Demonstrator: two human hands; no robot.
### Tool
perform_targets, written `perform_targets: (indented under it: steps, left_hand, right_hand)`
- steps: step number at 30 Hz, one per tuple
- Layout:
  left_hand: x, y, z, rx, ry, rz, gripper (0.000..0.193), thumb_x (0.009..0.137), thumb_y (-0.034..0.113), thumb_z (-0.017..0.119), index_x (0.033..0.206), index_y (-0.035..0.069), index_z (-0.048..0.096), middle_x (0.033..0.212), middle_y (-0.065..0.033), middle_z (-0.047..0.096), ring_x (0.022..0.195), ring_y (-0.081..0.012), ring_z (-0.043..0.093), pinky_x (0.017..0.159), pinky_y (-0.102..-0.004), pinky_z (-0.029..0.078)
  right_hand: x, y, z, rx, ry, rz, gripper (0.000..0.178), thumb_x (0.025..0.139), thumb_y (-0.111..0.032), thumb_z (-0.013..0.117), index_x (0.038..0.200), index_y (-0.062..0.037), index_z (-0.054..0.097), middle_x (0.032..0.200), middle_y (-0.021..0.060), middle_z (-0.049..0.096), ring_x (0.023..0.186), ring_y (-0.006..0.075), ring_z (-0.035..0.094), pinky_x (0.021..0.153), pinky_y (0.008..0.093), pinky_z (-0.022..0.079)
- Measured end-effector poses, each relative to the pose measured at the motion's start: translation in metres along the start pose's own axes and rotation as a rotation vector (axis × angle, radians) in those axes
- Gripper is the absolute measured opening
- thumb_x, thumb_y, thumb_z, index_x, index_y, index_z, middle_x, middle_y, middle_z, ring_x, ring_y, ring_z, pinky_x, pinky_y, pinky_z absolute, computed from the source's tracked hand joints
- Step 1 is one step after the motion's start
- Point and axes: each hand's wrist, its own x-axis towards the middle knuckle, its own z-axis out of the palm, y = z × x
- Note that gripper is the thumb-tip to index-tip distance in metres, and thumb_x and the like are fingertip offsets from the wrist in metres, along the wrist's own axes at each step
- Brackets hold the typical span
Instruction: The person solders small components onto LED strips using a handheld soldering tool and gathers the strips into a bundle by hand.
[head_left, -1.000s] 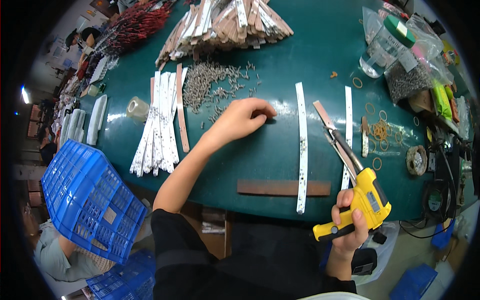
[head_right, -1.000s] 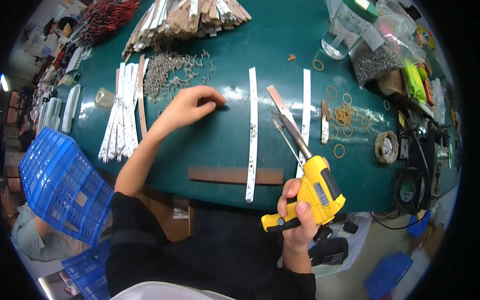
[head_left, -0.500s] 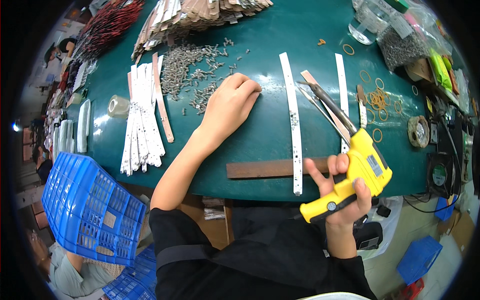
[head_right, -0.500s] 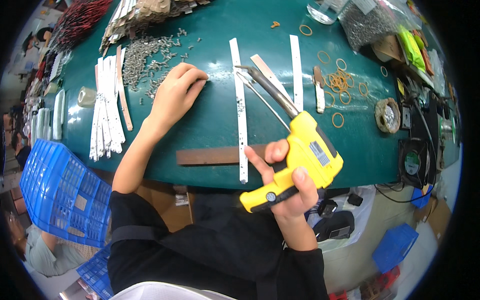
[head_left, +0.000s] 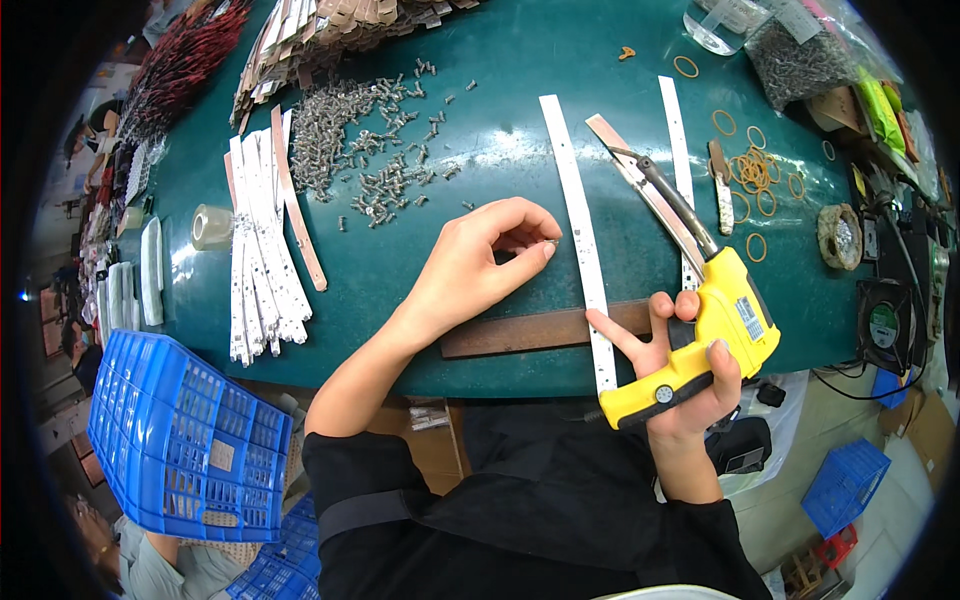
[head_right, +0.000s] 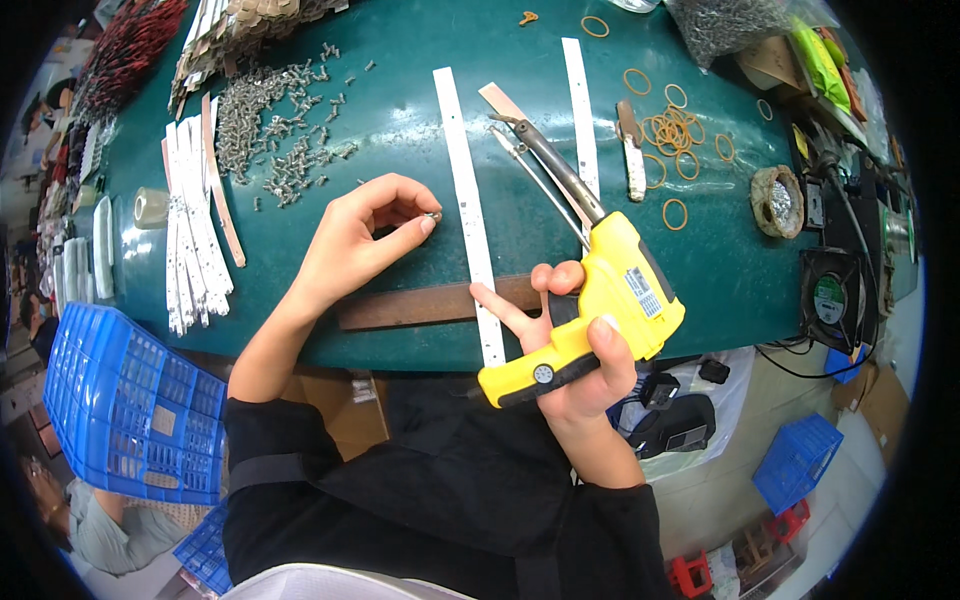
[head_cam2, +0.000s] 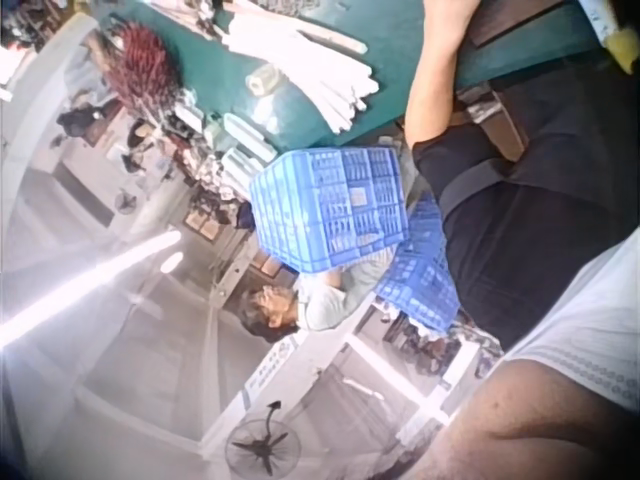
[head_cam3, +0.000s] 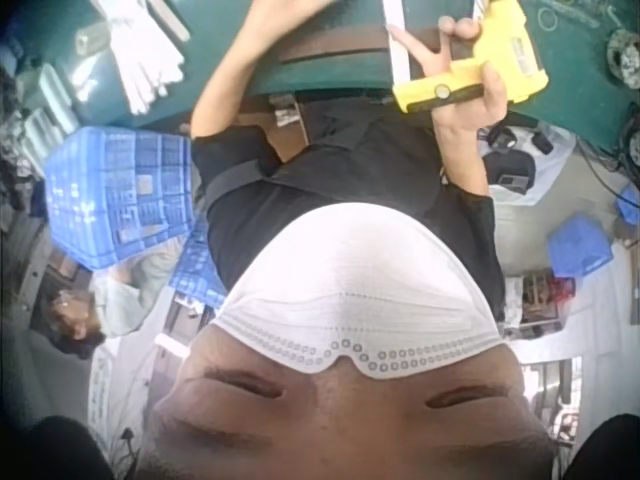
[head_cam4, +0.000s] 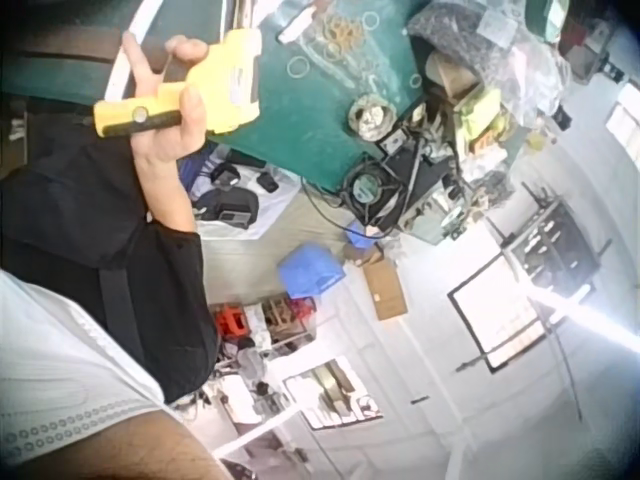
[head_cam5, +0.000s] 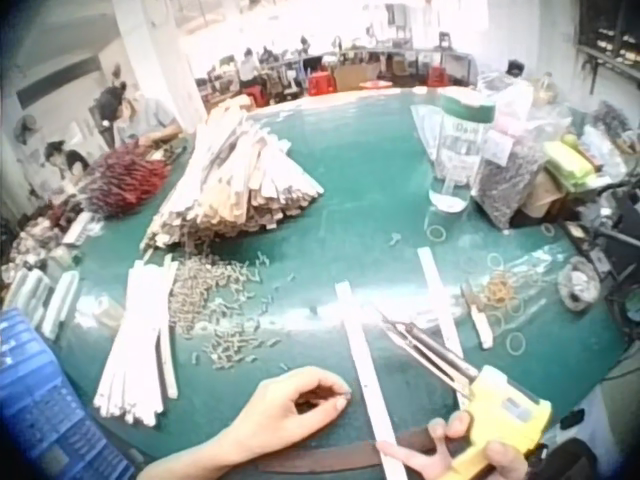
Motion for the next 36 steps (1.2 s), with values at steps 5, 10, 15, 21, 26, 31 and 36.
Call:
perform_targets:
  steps: [5,10,15,21,26,31,36]
  left_hand:
    - [-0.002,0.001,0.002,0.038,0.041,0.058,0.015,0.088,0.004,0.065,0.102,-0.001,0.063,0.096,-0.0031,0.065,0.089,-0.0082,0.062,0.08,-0.0247,0.052]
    - [0.002,-0.001,0.009,0.187,0.129,0.176,0.012,0.084,0.001,0.067,0.096,0.0,0.065,0.089,-0.0042,0.065,0.08,-0.01,0.062,0.073,-0.0249,0.052]
    - [0.014,-0.012,0.015,0.382,0.255,0.425,0.013,0.08,-0.001,0.069,0.092,0.002,0.066,0.084,-0.0066,0.063,0.073,-0.0152,0.063,0.067,-0.0258,0.051]
    - [0.016,-0.017,0.017,0.451,0.225,0.418,0.013,0.079,-0.002,0.069,0.091,0.003,0.066,0.085,-0.0065,0.063,0.073,-0.0175,0.064,0.066,-0.0284,0.052]
    - [0.019,-0.017,0.019,0.531,0.233,0.472,0.014,0.076,-0.001,0.07,0.089,0.004,0.066,0.085,-0.0061,0.063,0.074,-0.0207,0.064,0.066,-0.0304,0.052]
    - [0.019,-0.016,0.021,0.658,0.257,0.547,0.013,0.075,0.0,0.071,0.086,0.005,0.066,0.083,-0.0055,0.061,0.075,-0.0219,0.062,0.065,-0.0318,0.051]
    - [0.015,-0.011,0.024,0.874,0.232,0.6,0.014,0.074,0.002,0.071,0.086,0.005,0.065,0.083,-0.0051,0.06,0.074,-0.0226,0.06,0.064,-0.0328,0.05]
  right_hand:
    - [-0.002,-0.007,0.003,0.023,-0.121,-0.014,0.061,0.08,-0.023,0.06,0.134,-0.0063,0.036,0.107,0.007,0.053,0.112,0.0211,0.048,0.102,0.0759,0.027]
    - [0.021,-0.002,0.0,0.022,-0.112,0.013,0.059,0.08,-0.02,0.06,0.131,-0.0007,0.038,0.108,0.0112,0.054,0.11,0.023,0.049,0.103,0.0727,0.029]
    - [0.022,0.004,-0.009,-0.018,-0.059,0.043,0.057,0.081,-0.017,0.058,0.132,-0.0001,0.037,0.107,0.0126,0.054,0.111,0.0234,0.049,0.101,0.0737,0.031]
    - [0.024,0.005,-0.012,-0.04,-0.073,0.027,0.056,0.084,-0.017,0.057,0.134,-0.004,0.034,0.104,0.009,0.051,0.111,0.0217,0.046,0.098,0.0812,0.025]
    - [0.024,0.004,-0.011,-0.05,-0.076,0.015,0.057,0.084,-0.017,0.057,0.134,-0.0035,0.034,0.103,0.0095,0.05,0.111,0.0216,0.046,0.098,0.0813,0.025]
    - [0.023,0.006,-0.011,0.019,-0.044,0.01,0.055,0.081,-0.017,0.058,0.129,0.001,0.038,0.104,0.0126,0.054,0.11,0.0229,0.048,0.1,0.0748,0.031]
    - [0.023,0.005,-0.009,0.003,-0.043,0.01,0.056,0.08,-0.017,0.058,0.13,0.0004,0.038,0.105,0.0122,0.054,0.111,0.0228,0.048,0.101,0.0745,0.031]
